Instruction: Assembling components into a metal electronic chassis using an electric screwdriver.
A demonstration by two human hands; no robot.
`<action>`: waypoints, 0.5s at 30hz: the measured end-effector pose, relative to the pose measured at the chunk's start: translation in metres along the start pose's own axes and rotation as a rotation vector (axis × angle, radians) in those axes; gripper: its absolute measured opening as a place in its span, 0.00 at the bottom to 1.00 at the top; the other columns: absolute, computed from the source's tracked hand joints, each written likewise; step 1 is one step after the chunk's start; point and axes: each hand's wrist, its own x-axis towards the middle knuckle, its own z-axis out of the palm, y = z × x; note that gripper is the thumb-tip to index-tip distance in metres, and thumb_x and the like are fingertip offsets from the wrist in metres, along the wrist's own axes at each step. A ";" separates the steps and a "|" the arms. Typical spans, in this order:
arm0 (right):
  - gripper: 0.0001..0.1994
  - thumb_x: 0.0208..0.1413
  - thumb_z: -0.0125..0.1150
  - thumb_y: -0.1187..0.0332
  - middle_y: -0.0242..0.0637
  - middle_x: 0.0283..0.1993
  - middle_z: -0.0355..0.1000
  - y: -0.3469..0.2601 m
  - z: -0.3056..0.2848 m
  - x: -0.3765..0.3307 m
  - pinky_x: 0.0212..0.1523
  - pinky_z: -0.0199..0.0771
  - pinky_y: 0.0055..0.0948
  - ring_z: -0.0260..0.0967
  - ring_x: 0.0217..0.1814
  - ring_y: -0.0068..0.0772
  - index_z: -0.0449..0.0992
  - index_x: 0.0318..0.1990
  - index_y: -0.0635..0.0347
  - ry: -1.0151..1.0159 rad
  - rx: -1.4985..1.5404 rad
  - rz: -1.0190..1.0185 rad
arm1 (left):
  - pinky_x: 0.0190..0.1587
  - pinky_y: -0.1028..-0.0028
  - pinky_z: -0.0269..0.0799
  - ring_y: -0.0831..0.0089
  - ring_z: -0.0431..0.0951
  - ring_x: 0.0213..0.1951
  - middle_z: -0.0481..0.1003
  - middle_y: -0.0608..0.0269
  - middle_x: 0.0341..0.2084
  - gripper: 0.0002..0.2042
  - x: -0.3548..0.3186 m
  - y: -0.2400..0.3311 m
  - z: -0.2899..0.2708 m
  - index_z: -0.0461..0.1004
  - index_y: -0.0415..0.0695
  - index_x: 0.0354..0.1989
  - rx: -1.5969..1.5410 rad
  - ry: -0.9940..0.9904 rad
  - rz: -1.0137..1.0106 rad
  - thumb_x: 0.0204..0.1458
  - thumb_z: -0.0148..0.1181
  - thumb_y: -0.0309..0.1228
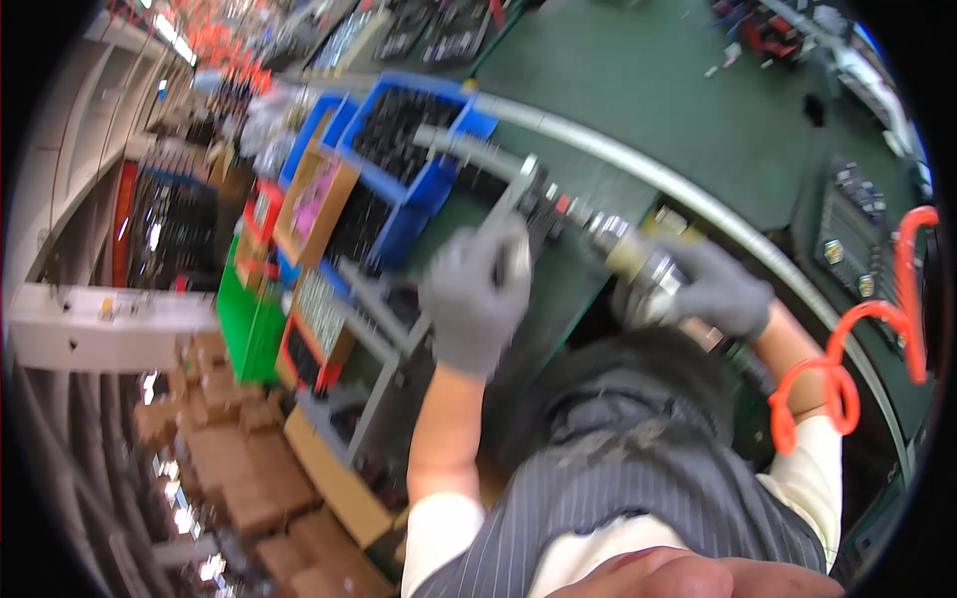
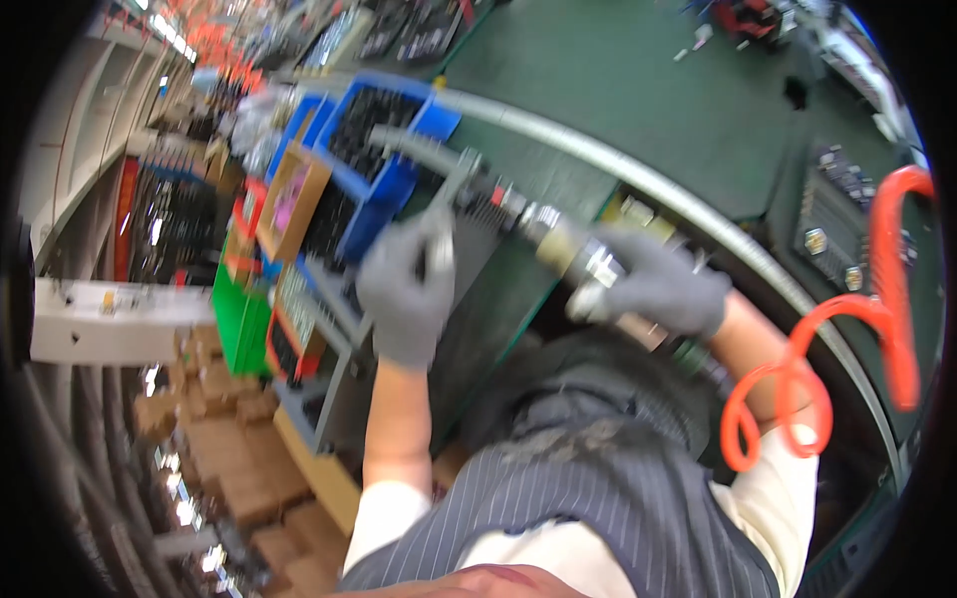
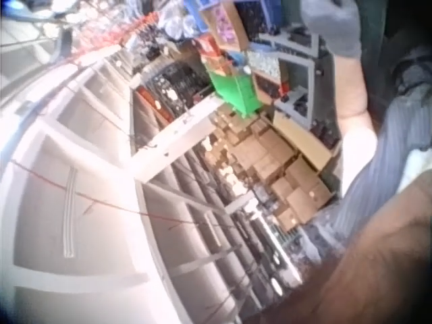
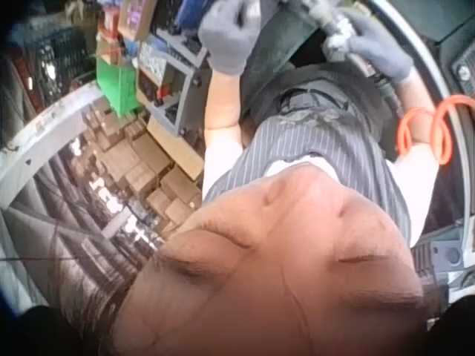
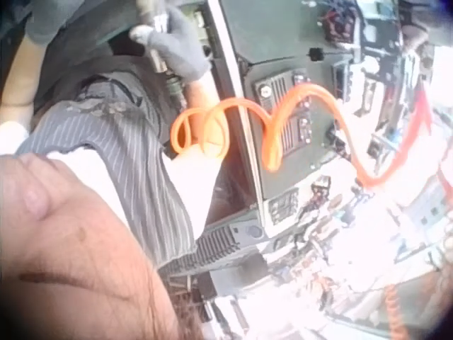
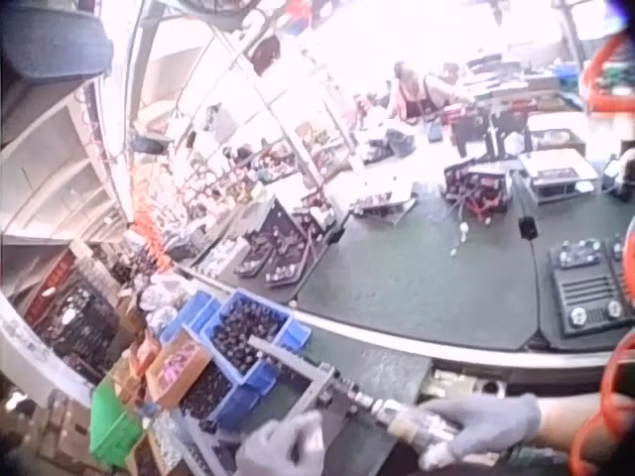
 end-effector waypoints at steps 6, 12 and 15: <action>0.32 0.43 0.68 0.58 0.33 0.37 0.67 0.025 0.008 -0.018 0.40 0.64 0.24 0.63 0.39 0.23 0.65 0.54 0.65 -0.039 0.007 -0.047 | 0.20 0.83 0.59 0.81 0.62 0.22 0.68 0.65 0.26 0.16 -0.086 -0.009 0.042 0.66 0.40 0.50 -1.820 -0.376 -1.202 0.53 0.46 0.28; 0.30 0.43 0.66 0.54 0.34 0.34 0.67 0.017 0.006 -0.003 0.39 0.65 0.25 0.64 0.37 0.24 0.67 0.49 0.66 -0.027 -0.063 -0.033 | 0.21 0.83 0.60 0.81 0.62 0.22 0.71 0.65 0.28 0.16 -0.106 -0.027 0.068 0.65 0.39 0.53 -2.172 -0.339 -1.338 0.56 0.44 0.27; 0.30 0.43 0.66 0.54 0.34 0.35 0.67 0.018 0.005 -0.011 0.40 0.64 0.25 0.64 0.38 0.24 0.67 0.49 0.66 -0.002 -0.106 -0.071 | 0.22 0.82 0.63 0.80 0.64 0.24 0.72 0.64 0.30 0.17 -0.110 -0.028 0.065 0.63 0.39 0.55 -2.170 -0.318 -1.289 0.57 0.43 0.26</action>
